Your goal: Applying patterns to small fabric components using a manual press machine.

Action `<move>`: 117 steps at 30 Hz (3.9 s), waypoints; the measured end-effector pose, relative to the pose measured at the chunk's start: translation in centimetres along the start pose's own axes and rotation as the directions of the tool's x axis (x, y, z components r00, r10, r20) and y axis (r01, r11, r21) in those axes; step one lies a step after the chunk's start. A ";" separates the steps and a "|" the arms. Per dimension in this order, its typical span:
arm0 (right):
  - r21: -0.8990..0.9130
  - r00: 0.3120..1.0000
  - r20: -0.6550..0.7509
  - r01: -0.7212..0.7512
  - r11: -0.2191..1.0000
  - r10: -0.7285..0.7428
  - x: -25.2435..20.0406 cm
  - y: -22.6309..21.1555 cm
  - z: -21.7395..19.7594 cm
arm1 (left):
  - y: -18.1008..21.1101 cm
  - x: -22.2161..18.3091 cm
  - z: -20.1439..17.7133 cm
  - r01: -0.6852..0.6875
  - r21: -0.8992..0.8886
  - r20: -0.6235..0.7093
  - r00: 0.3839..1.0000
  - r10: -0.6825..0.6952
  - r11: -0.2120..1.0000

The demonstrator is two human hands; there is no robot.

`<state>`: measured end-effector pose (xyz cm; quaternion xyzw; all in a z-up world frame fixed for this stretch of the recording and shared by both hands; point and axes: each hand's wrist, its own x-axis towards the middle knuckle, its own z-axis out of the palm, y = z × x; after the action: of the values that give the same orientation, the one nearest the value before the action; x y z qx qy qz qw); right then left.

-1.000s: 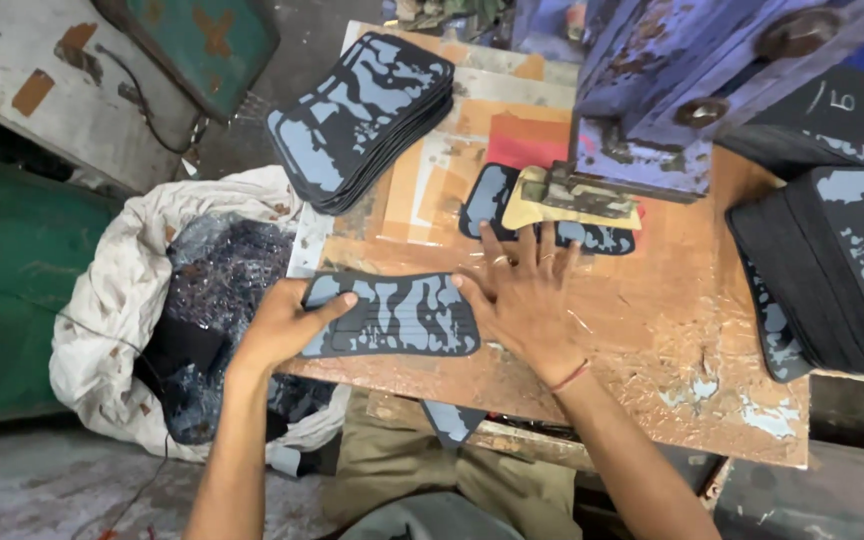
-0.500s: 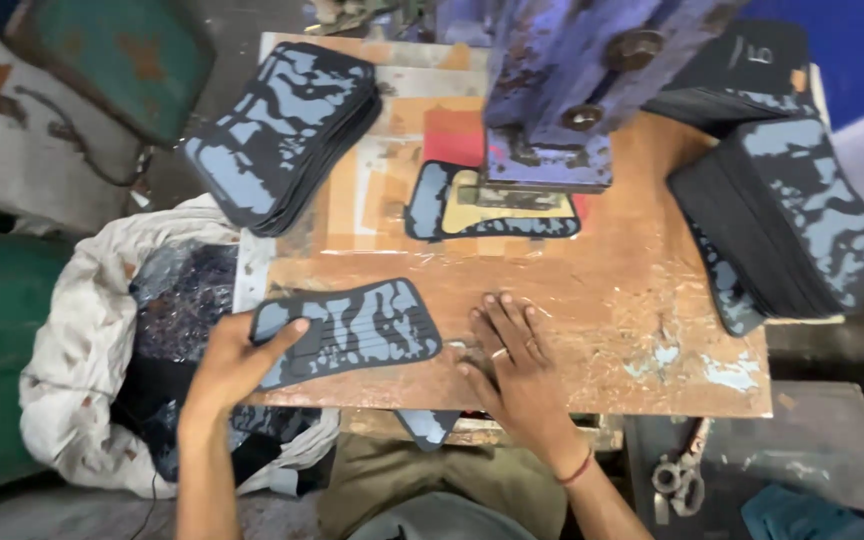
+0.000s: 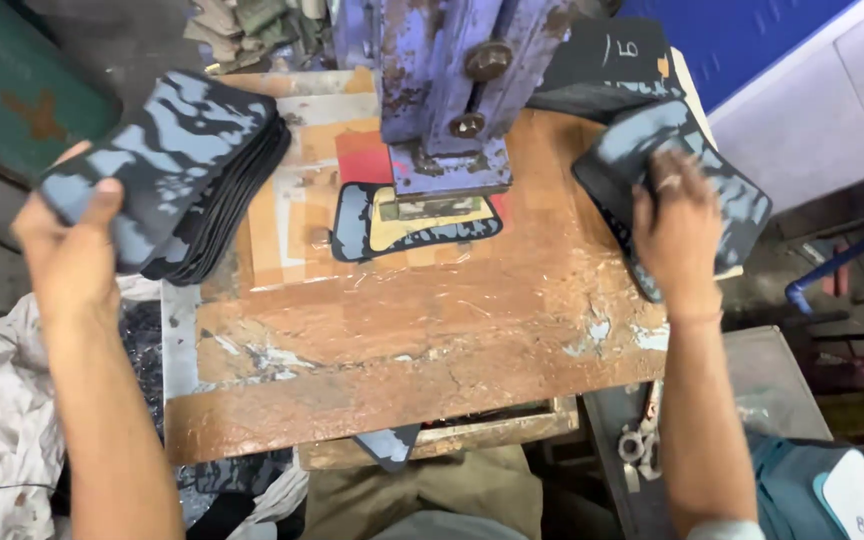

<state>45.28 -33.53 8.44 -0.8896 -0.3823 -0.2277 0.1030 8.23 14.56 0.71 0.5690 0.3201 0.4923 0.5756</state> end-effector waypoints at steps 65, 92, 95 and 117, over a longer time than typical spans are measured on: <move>-0.229 0.983 0.135 0.151 0.962 -0.122 -6.5 -7.2 -1.5 | 1.4 -13.8 -5.0 0.180 0.605 0.073 0.957 -0.280 0.775; 0.236 0.973 0.065 -0.232 0.944 0.223 -10.9 -6.4 0.6 | -0.1 -8.3 17.1 -0.184 0.750 0.421 0.874 -0.243 0.636; 0.279 0.973 -0.140 -0.139 0.950 0.183 -10.5 -8.6 0.2 | -2.6 -9.5 17.4 -0.494 0.654 0.516 0.845 0.140 0.572; 0.552 0.938 0.151 0.182 0.814 -0.312 -15.1 -20.3 0.1 | 2.1 -16.2 -5.2 0.276 0.588 0.369 0.745 -0.556 0.760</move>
<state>21.43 -29.05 1.20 -0.7891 -0.5525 -0.0181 0.2679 -2.02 1.01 -1.16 0.7187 0.3893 0.0715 0.5716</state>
